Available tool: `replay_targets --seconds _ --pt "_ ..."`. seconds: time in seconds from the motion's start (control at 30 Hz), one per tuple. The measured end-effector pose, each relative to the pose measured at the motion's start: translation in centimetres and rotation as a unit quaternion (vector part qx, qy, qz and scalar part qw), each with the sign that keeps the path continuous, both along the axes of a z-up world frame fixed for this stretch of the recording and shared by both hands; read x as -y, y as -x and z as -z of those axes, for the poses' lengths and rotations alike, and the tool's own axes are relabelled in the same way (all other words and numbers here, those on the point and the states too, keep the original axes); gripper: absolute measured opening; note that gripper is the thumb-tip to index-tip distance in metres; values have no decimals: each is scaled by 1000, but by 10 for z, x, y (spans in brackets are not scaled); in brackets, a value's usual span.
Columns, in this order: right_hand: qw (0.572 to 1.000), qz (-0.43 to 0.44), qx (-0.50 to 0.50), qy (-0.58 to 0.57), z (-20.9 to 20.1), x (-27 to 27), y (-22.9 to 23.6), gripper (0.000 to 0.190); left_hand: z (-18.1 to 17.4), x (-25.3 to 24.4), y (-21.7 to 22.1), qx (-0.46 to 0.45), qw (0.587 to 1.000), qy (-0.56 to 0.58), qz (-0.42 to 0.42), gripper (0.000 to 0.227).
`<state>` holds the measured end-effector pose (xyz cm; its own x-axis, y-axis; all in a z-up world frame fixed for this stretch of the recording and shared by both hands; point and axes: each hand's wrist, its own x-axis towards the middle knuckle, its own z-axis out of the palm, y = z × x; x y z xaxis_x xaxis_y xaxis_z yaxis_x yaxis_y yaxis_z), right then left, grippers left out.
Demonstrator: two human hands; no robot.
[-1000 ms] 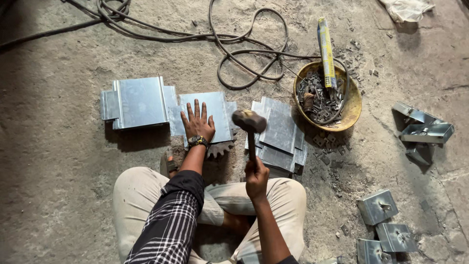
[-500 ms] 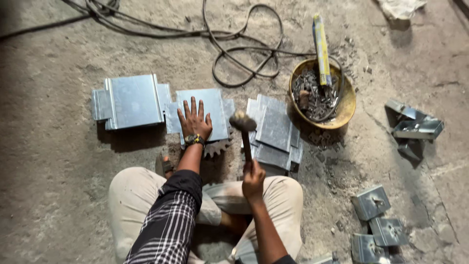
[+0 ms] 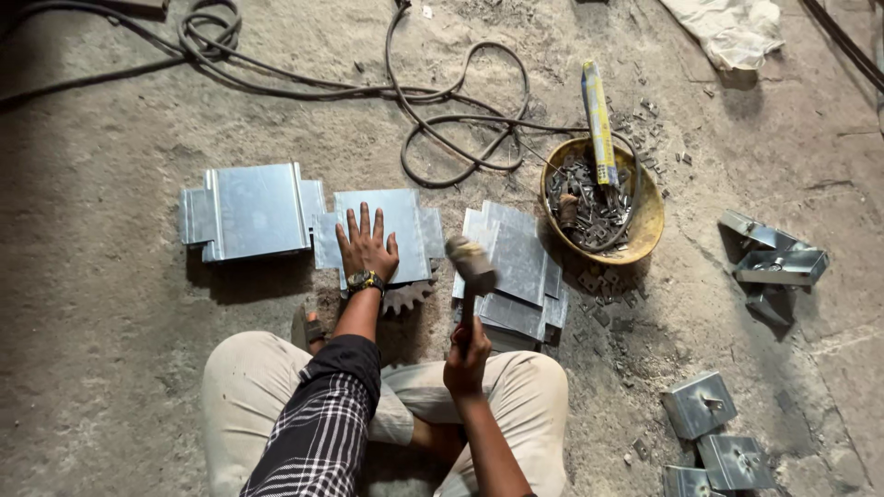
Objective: The person sits on the floor and uses a hammer to strike a stack of square metal sheets placed on a gear-shaped anvil. They repeatedly hit the sheets, occasionally repositioning them, and then move the finished pieces to a separate pile.
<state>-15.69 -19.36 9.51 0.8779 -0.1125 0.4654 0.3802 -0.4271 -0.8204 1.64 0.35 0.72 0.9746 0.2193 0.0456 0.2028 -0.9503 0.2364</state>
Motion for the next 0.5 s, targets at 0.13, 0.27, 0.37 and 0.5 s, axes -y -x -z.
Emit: replay_targets --seconds 0.13,0.27,0.37,0.5 --pt "942 45 -328 63 -6 2 -8 27 5 1 3 13 1000 -11 2 64" --pt "972 47 -229 6 -17 9 -14 31 11 2 1 31 1000 5 -3 65" --pt "987 26 -159 -4 -19 8 -3 31 12 1 3 33 999 6 2 65" --pt "968 30 -246 39 -6 4 9 23 13 0 5 34 999 8 -2 64"
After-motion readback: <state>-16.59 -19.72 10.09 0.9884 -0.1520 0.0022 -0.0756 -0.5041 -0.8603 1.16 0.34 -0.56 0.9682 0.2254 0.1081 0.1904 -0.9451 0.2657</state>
